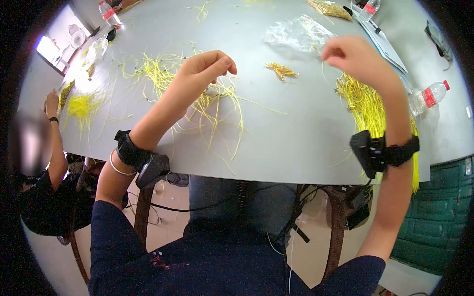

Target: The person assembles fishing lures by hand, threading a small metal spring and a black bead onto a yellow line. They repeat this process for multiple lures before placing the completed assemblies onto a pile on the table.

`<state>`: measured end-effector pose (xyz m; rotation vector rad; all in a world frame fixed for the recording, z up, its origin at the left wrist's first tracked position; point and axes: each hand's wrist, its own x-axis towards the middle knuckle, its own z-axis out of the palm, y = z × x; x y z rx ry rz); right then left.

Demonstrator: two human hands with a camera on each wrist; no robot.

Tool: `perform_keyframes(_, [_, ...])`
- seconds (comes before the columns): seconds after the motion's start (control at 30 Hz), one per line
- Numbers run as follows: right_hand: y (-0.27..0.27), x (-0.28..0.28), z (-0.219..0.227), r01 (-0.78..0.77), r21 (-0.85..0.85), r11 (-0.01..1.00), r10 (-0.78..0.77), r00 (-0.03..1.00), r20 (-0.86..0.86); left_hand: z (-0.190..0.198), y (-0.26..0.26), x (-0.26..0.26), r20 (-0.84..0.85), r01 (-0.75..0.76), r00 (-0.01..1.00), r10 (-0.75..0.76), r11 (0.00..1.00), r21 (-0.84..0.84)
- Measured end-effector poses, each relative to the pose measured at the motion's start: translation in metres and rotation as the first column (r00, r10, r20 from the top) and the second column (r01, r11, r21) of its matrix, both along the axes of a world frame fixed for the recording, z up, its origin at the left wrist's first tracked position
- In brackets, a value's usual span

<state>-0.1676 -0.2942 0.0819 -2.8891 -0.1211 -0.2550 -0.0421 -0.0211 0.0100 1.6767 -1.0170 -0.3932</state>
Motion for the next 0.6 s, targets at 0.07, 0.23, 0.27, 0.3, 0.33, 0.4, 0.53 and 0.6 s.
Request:
perform_keyframes(0.07, [0.030, 0.014, -0.003, 0.037, -0.021, 0.999, -0.039, 0.991, -0.128, 0.002, 0.001, 0.003, 0.003, -0.010, 1.000, 0.010, 1.000, -0.015])
perform_keyframes(0.23, [0.046, 0.034, -0.034, 0.112, -0.160, 0.981, -0.143, 0.970, -0.199, 0.005, 0.004, 0.009, 0.015, -0.061, 0.998, 0.062, 0.997, -0.040])
perform_keyframes(0.27, [0.048, 0.034, -0.040, 0.176, -0.167, 0.970, -0.206, 0.961, -0.184, 0.005, 0.004, 0.009, 0.017, -0.067, 0.998, 0.068, 0.997, -0.037])
perform_keyframes(0.3, [0.050, 0.034, -0.044, 0.239, -0.171, 0.956, -0.268, 0.948, -0.170, 0.005, 0.004, 0.009, 0.011, -0.062, 0.998, 0.063, 0.998, -0.024])
perform_keyframes(0.33, [0.051, 0.034, -0.045, 0.234, -0.168, 0.958, -0.262, 0.950, -0.173, 0.005, 0.004, 0.008, 0.004, -0.057, 0.998, 0.057, 0.998, -0.011])
perform_keyframes(0.4, [0.052, 0.035, -0.048, 0.278, -0.189, 0.942, -0.312, 0.931, -0.189, 0.003, 0.003, 0.009, -0.001, -0.056, 0.998, 0.056, 0.998, -0.016])
perform_keyframes(0.53, [0.052, 0.024, -0.045, 0.293, -0.184, 0.938, -0.314, 0.944, -0.102, 0.001, 0.002, 0.014, 0.014, -0.048, 0.999, 0.049, 0.998, -0.051])
perform_keyframes(0.6, [0.061, 0.022, -0.042, 0.291, -0.121, 0.949, -0.295, 0.956, -0.012, 0.001, 0.001, 0.012, 0.014, -0.066, 0.998, 0.068, 0.995, -0.079])
